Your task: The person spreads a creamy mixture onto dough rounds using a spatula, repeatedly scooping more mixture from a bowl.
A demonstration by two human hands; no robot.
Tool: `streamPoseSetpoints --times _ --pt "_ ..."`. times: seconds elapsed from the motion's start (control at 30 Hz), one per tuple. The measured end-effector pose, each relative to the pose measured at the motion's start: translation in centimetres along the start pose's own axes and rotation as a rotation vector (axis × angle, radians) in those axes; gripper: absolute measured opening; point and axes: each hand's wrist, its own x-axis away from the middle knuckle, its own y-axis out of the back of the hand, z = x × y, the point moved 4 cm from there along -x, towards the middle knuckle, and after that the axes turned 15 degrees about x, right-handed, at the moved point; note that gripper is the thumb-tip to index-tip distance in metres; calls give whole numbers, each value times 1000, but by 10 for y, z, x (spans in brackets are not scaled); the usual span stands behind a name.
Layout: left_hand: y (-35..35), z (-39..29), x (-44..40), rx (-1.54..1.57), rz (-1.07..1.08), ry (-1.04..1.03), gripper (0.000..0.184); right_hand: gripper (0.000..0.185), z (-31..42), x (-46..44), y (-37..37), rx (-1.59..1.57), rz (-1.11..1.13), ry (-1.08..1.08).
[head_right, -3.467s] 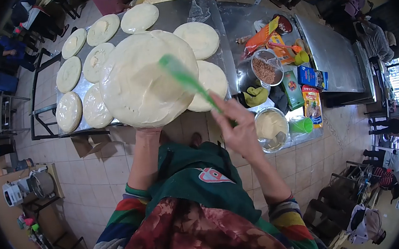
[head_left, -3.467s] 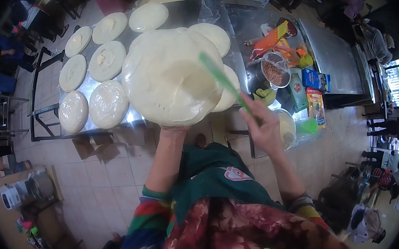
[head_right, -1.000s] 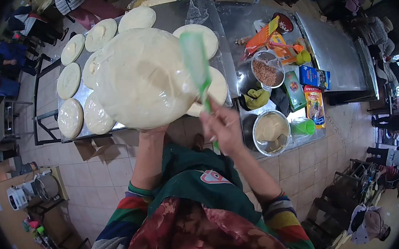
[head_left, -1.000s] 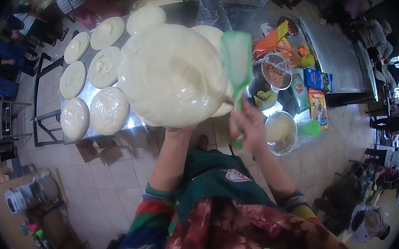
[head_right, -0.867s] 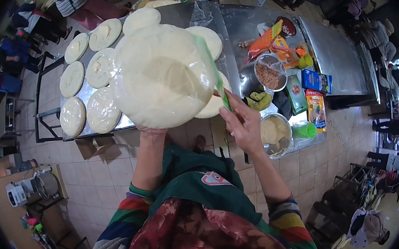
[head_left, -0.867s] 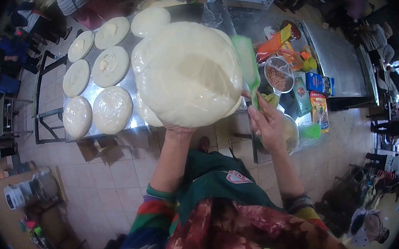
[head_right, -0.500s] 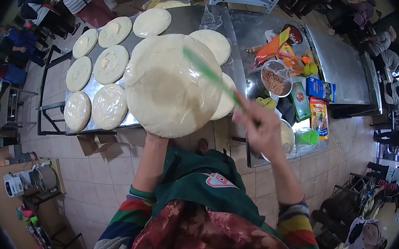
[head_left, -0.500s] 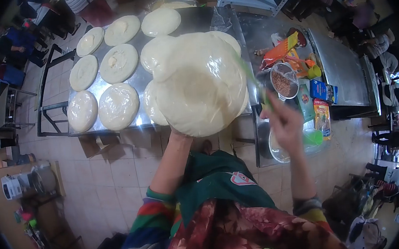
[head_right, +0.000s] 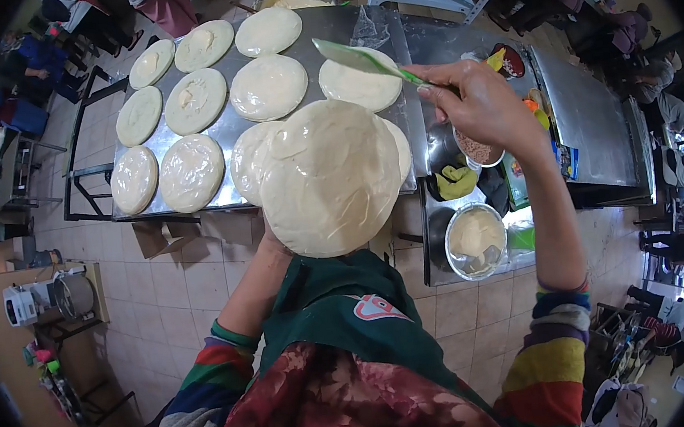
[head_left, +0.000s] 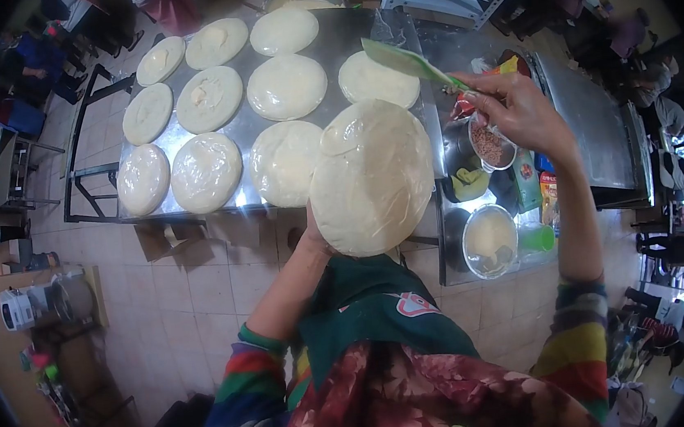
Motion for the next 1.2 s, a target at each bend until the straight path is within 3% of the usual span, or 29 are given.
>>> streamPoseSetpoints --times 0.13,0.3,0.6,0.7,0.8,0.87,0.93,0.97,1.03,1.07,1.1,1.13,1.2 --pt "13 4 -1 -50 -127 28 59 31 -2 -9 -19 127 128 115" --pt "21 14 -2 -97 -234 33 58 28 45 0 -20 318 149 194" --pt "20 25 -7 -12 -211 96 58 32 90 17 -22 359 209 398" --pt "33 26 -7 90 -75 171 59 32 96 28 -26 421 237 476" --pt "47 22 -2 -134 -141 173 53 34 100 39 -28 422 252 515" --pt "19 21 -6 -254 -142 64 50 35 101 47 -30 402 303 592" --pt "11 20 -9 -412 -285 -41 52 36 101 49 -33 391 406 642" --pt "14 17 -11 -404 -306 -59 53 34 97 45 -32 280 437 586" --pt "30 15 -9 -46 -204 87 54 31 80 37 -28 60 497 474" --pt "37 15 -7 135 -148 152 55 28 63 31 -30 -89 406 418" --pt "32 15 -6 189 -147 137 55 29 45 25 -30 -91 465 223" --pt "24 15 -6 241 -146 123 56 28 37 22 -27 -243 421 47" --pt "26 10 -4 226 -138 103 56 31 8 18 -48 -235 127 132"
